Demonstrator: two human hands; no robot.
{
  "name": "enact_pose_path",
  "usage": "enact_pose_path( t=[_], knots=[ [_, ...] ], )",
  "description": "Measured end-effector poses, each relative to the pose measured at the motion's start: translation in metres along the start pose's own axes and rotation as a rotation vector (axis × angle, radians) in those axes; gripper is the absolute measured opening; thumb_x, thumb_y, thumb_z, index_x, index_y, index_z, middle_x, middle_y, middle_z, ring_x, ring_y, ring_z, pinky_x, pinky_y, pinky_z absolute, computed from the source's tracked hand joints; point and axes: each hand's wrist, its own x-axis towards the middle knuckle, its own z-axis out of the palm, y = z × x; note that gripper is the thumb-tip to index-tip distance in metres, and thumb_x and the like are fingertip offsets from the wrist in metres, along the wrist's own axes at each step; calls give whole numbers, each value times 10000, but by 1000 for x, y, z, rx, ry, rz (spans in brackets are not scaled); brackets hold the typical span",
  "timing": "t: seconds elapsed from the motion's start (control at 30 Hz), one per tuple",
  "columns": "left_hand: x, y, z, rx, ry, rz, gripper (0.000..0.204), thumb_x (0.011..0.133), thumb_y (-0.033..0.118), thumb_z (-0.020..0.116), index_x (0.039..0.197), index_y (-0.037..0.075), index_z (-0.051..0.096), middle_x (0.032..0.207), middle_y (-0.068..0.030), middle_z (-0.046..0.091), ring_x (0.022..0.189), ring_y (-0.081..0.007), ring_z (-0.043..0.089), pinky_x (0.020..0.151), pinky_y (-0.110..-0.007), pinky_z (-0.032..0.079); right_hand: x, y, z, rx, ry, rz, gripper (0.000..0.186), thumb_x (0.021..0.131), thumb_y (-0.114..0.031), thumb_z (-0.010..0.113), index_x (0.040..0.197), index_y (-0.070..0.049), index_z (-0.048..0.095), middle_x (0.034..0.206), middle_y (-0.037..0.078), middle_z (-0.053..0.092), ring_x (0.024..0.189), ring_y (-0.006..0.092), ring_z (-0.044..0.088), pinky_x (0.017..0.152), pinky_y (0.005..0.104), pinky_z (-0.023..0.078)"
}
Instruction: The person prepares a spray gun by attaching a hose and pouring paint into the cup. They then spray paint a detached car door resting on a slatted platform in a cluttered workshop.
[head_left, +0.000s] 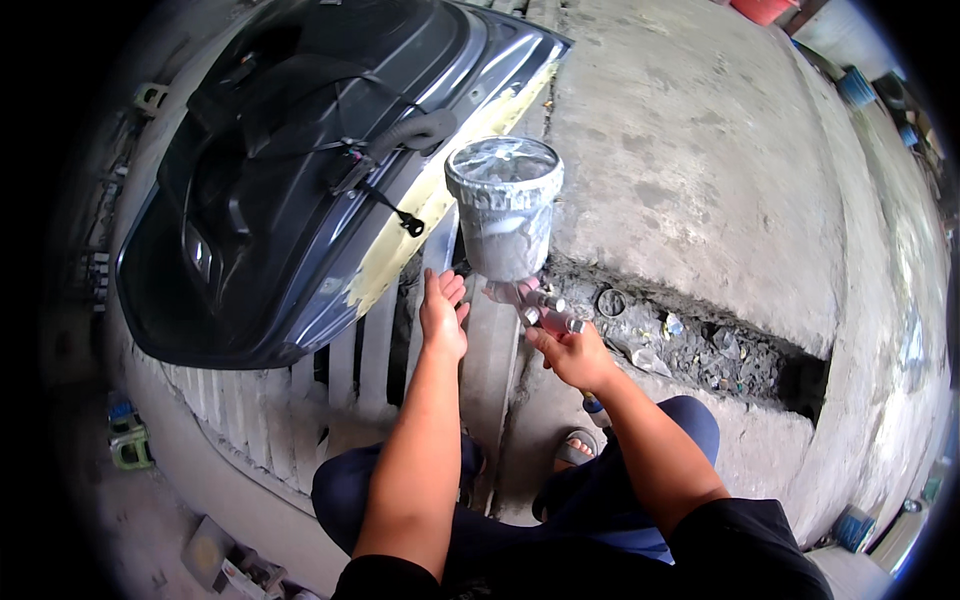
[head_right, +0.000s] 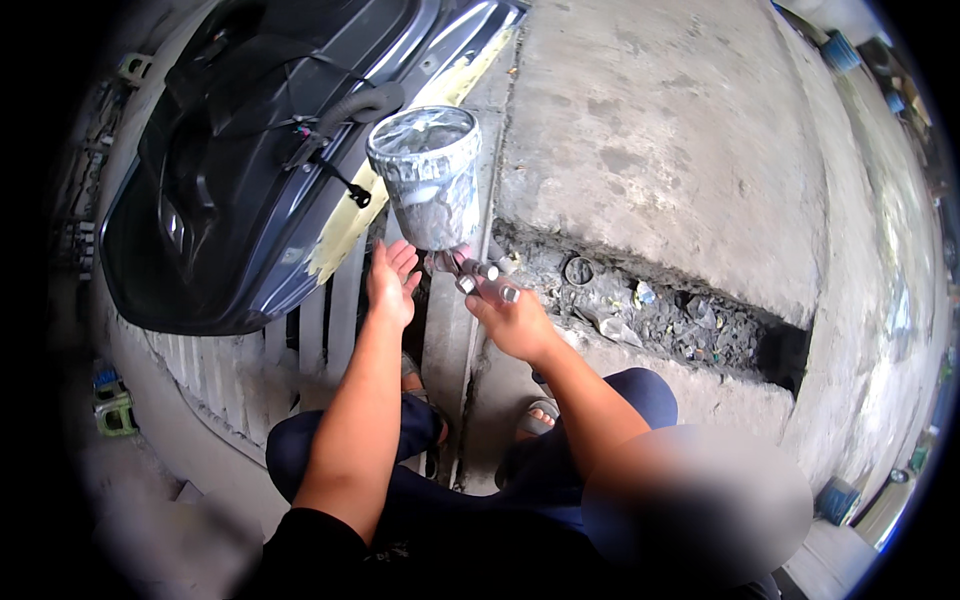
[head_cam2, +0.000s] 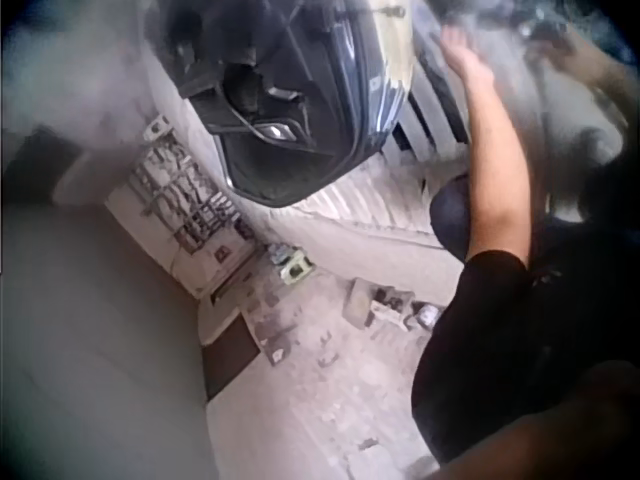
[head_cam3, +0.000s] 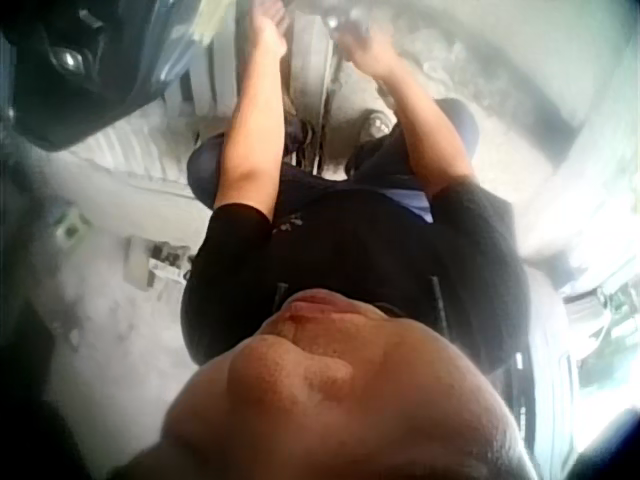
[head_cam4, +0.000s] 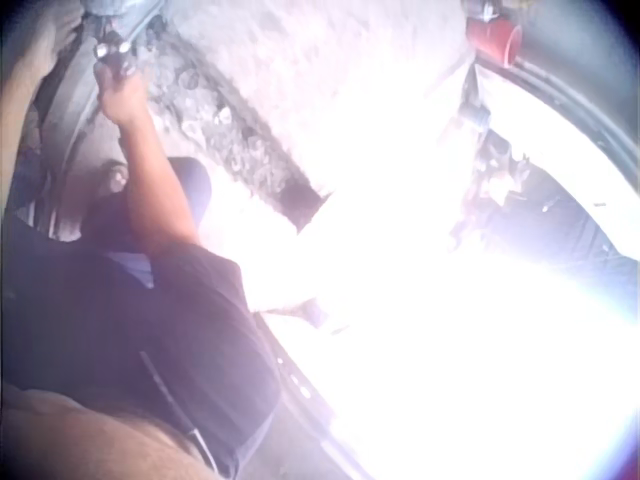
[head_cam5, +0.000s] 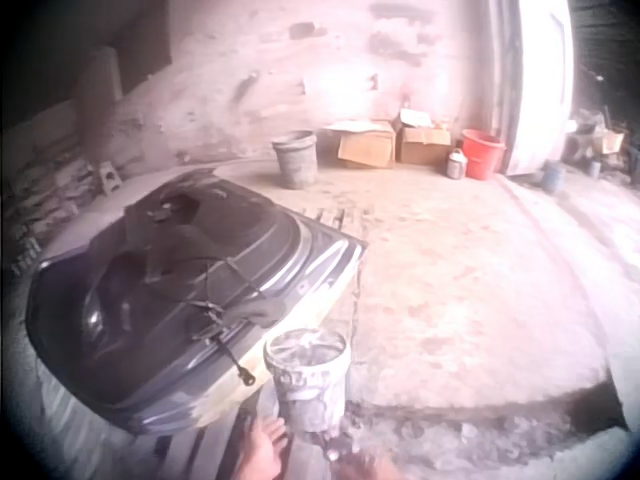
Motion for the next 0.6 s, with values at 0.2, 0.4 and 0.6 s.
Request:
enact_pose_path(
  t=[0.2,0.4,0.6],
  knots=[
    [30,30,-58,-113,-188,35,741,978,577,240,1394,-19,385,1428,-167,433,1334,-268,382,1092,-397,266,-22,-30,8,-39,-192,-122,251,898,-262,660,857,-24,591,595,51,556,542,164,551,512,311,437],
    [15,51,-85,257,-176,-27,608,959,511,390,1229,-9,553,1270,-192,574,1169,-324,536,988,-406,390,-9,-49,13,-126,-269,-125,271,883,-272,654,977,-26,589,707,196,604,689,400,609,623,420,478],
    [-46,95,-137,1556,-343,150,399,920,341,514,980,-43,605,1012,-211,655,957,-367,604,819,-425,451,8,-66,42,-137,-256,-131,287,890,-277,639,1011,-31,551,760,212,614,769,419,610,674,436,476]
  ],
)
